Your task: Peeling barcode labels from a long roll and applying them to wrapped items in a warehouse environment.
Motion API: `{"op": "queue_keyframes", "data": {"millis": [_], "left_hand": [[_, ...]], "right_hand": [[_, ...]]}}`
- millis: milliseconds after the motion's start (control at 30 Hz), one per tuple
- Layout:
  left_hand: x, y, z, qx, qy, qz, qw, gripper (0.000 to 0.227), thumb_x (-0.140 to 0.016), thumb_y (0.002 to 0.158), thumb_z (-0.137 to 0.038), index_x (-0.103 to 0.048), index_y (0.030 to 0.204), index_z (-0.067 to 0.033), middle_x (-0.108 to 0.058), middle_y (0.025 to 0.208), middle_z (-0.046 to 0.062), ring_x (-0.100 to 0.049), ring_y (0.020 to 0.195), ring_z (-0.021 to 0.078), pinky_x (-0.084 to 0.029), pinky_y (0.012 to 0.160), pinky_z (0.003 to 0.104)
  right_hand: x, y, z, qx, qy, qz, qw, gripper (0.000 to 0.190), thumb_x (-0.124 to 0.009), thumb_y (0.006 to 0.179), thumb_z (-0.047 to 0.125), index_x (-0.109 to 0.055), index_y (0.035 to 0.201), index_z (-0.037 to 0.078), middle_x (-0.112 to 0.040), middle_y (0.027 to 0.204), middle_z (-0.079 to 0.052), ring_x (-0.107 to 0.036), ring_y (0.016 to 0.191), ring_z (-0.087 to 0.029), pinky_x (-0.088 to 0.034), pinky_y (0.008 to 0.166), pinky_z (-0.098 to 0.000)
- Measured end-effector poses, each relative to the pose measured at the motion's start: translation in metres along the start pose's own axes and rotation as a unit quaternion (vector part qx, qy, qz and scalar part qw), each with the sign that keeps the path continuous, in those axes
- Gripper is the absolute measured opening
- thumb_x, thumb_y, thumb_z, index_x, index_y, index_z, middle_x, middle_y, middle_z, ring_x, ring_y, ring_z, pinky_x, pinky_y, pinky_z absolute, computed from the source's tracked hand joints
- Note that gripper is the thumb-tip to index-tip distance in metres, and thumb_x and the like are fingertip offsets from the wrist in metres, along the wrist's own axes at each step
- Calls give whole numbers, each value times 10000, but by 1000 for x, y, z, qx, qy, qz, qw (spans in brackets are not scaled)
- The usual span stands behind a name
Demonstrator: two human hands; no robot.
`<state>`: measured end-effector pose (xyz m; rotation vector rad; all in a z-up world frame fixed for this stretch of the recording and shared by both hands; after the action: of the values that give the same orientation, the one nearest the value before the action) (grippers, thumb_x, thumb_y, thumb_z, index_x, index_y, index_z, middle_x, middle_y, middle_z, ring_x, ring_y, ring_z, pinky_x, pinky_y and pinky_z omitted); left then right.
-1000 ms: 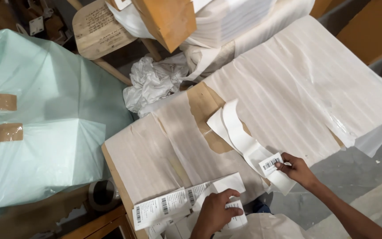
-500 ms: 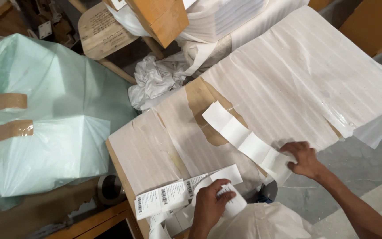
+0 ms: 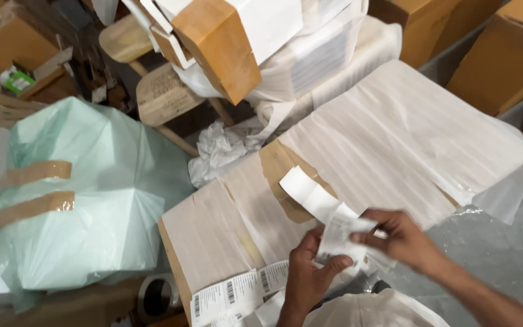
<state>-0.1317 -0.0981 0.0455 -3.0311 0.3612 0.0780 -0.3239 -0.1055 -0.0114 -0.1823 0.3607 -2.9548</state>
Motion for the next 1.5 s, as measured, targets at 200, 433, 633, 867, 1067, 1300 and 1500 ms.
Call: {"op": "queue_keyframes", "data": {"millis": [200, 433, 633, 867, 1067, 1300, 1500], "left_hand": [[-16, -9, 52, 95, 64, 171, 979, 319, -815, 842, -142, -747, 1111, 17, -807, 1004, 100, -745, 902, 125, -582, 849, 293], [-17, -22, 63, 104, 75, 217, 968, 340, -796, 870, -165, -756, 1152, 23, -806, 1043, 92, -736, 939, 122, -572, 884, 286], [-12, -35, 83, 146, 35, 211, 966, 330, -787, 871, -161, -741, 1142, 22, -796, 1028, 91, -731, 931, 125, -576, 869, 289], [3, -48, 96, 183, 24, 175, 967, 299, -768, 878, -155, -748, 1115, 26, -792, 995, 102, -715, 868, 127, -573, 825, 306], [10, -51, 97, 144, 30, 177, 973, 310, -796, 885, -195, -759, 1105, 20, -794, 998, 74, -703, 889, 111, -554, 853, 283], [19, -58, 96, 162, 58, 170, 970, 284, -812, 875, -180, -765, 1075, 17, -773, 935, 64, -653, 836, 91, -539, 785, 292], [24, -64, 95, 213, 34, 141, 966, 283, -794, 881, -209, -766, 1059, 8, -769, 895, 62, -664, 773, 97, -549, 694, 280]], "right_hand": [[120, 17, 116, 147, -89, -209, 963, 142, -815, 851, 70, -764, 960, -5, -747, 849, -69, -646, 761, -130, -523, 663, -301], [182, 67, 136, 195, -3, -225, 955, 139, -782, 932, 33, -695, 965, -71, -729, 883, -185, -684, 754, -209, -536, 639, -331], [207, 68, 162, 152, 78, -261, 950, 104, -747, 949, 35, -721, 1036, -16, -758, 964, -147, -738, 869, -212, -585, 714, -340], [212, 51, 174, 104, 114, -293, 944, 72, -722, 934, 35, -729, 1006, 33, -775, 1022, -110, -782, 964, -199, -601, 846, -360], [208, 35, 197, 229, 55, -268, 934, 28, -682, 1022, 53, -657, 1034, 47, -716, 1018, -105, -754, 1028, -230, -588, 906, -381], [228, 39, 185, 239, 33, -268, 933, 75, -690, 1057, 110, -662, 992, 86, -708, 990, -92, -741, 991, -229, -610, 916, -410], [232, 36, 174, 261, 30, -260, 929, 22, -670, 1028, 71, -684, 1014, 81, -717, 1019, -110, -735, 978, -231, -595, 922, -410]]}}
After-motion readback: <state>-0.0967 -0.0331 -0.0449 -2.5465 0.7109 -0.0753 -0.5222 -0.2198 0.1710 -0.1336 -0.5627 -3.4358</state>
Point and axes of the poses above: each hand's wrist, its own y-axis towards the middle knuckle, its own x-axis out of the back of the hand, z = x × y, the point moved 8 cm from there along y, towards the middle knuckle
